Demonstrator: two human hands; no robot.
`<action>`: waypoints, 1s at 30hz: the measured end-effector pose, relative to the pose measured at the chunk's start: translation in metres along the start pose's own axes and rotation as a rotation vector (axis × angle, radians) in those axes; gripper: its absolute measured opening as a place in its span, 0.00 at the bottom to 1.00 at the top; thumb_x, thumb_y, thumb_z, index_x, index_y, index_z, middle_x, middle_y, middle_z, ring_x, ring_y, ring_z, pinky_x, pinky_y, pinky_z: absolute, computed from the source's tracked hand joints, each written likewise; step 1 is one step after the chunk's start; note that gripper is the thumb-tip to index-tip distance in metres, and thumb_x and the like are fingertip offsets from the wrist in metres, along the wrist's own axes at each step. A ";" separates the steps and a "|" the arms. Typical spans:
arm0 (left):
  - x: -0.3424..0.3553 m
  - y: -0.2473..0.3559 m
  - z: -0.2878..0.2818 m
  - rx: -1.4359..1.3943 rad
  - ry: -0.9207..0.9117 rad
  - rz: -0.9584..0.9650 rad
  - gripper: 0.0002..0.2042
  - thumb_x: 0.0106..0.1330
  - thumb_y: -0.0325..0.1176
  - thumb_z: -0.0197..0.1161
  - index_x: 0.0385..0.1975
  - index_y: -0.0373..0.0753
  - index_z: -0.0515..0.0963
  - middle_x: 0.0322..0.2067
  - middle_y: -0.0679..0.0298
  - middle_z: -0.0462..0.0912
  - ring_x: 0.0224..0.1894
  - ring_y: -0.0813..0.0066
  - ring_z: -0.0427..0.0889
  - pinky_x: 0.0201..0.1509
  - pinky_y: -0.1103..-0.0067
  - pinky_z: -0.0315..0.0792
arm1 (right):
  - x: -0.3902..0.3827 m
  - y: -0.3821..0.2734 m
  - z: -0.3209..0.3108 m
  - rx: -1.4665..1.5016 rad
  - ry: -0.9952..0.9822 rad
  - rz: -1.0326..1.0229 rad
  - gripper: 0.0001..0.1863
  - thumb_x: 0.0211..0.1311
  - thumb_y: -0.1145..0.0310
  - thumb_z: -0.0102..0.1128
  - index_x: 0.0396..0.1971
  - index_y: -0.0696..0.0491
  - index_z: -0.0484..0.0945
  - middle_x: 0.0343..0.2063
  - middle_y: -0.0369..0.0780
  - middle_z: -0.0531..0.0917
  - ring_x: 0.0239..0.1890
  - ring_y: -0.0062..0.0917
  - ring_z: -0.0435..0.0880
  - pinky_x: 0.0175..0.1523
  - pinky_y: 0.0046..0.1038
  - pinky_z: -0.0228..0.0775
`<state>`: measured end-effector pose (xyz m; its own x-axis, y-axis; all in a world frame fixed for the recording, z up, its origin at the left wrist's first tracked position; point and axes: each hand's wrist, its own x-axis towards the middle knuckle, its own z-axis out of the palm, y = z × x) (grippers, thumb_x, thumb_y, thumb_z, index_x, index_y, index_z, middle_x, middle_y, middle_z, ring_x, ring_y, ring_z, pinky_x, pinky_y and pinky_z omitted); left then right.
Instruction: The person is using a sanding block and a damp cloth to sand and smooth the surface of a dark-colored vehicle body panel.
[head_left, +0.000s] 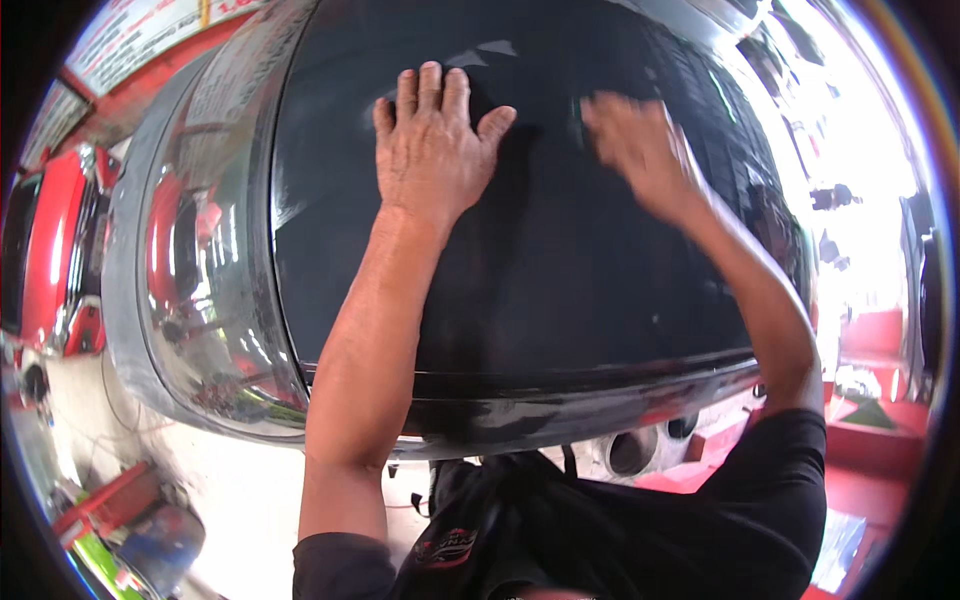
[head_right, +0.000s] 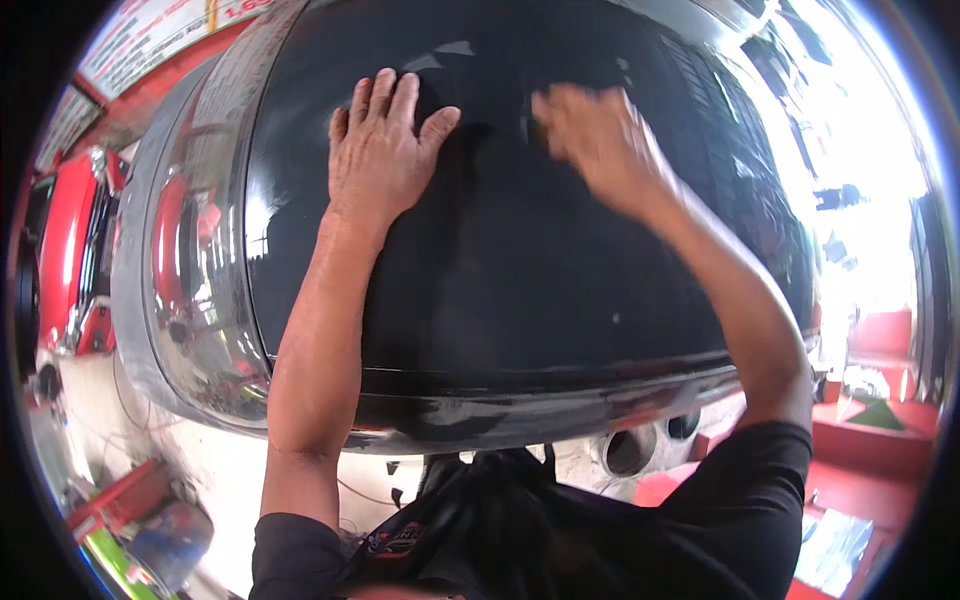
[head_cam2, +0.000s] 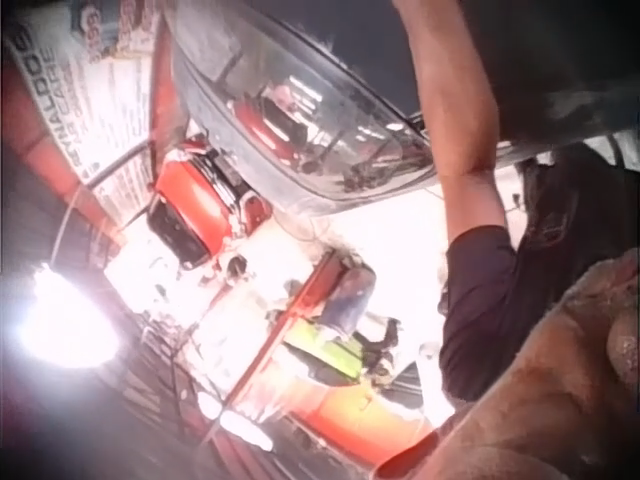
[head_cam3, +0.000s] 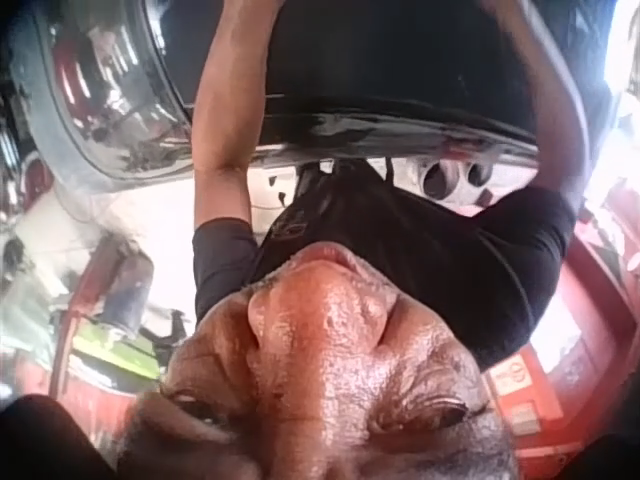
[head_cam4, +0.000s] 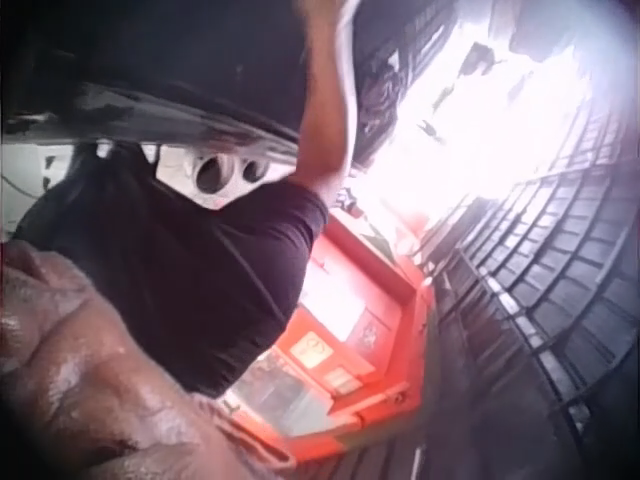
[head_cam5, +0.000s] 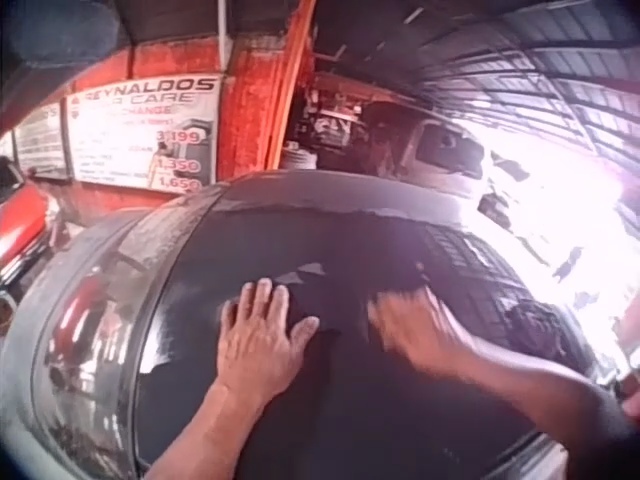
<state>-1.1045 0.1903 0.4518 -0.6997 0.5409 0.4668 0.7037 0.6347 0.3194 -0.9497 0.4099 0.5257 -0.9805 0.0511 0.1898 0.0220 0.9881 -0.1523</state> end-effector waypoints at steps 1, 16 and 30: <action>0.001 0.004 -0.003 -0.019 0.001 0.024 0.38 0.78 0.66 0.43 0.72 0.38 0.68 0.75 0.52 0.65 0.78 0.52 0.59 0.79 0.52 0.53 | -0.054 -0.011 -0.004 -0.149 0.024 -0.110 0.21 0.69 0.63 0.60 0.59 0.51 0.83 0.62 0.41 0.81 0.54 0.41 0.80 0.66 0.42 0.69; -0.003 0.008 0.013 -0.096 0.013 0.024 0.41 0.76 0.70 0.40 0.72 0.39 0.70 0.75 0.50 0.65 0.80 0.51 0.57 0.81 0.53 0.49 | 0.141 0.237 0.014 -0.018 0.325 0.023 0.17 0.64 0.60 0.63 0.47 0.54 0.87 0.47 0.48 0.88 0.52 0.47 0.85 0.59 0.46 0.74; 0.001 -0.001 0.005 0.013 0.076 0.029 0.35 0.77 0.63 0.48 0.67 0.36 0.71 0.72 0.50 0.68 0.75 0.49 0.65 0.76 0.49 0.58 | -0.040 0.011 -0.002 -0.188 -0.004 -0.296 0.22 0.68 0.64 0.61 0.60 0.50 0.83 0.63 0.42 0.81 0.59 0.38 0.79 0.64 0.42 0.66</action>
<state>-1.1067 0.1933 0.4475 -0.6671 0.5161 0.5372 0.7216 0.6267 0.2942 -0.9098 0.4190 0.5186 -0.9506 -0.2415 0.1949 -0.2278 0.9695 0.0902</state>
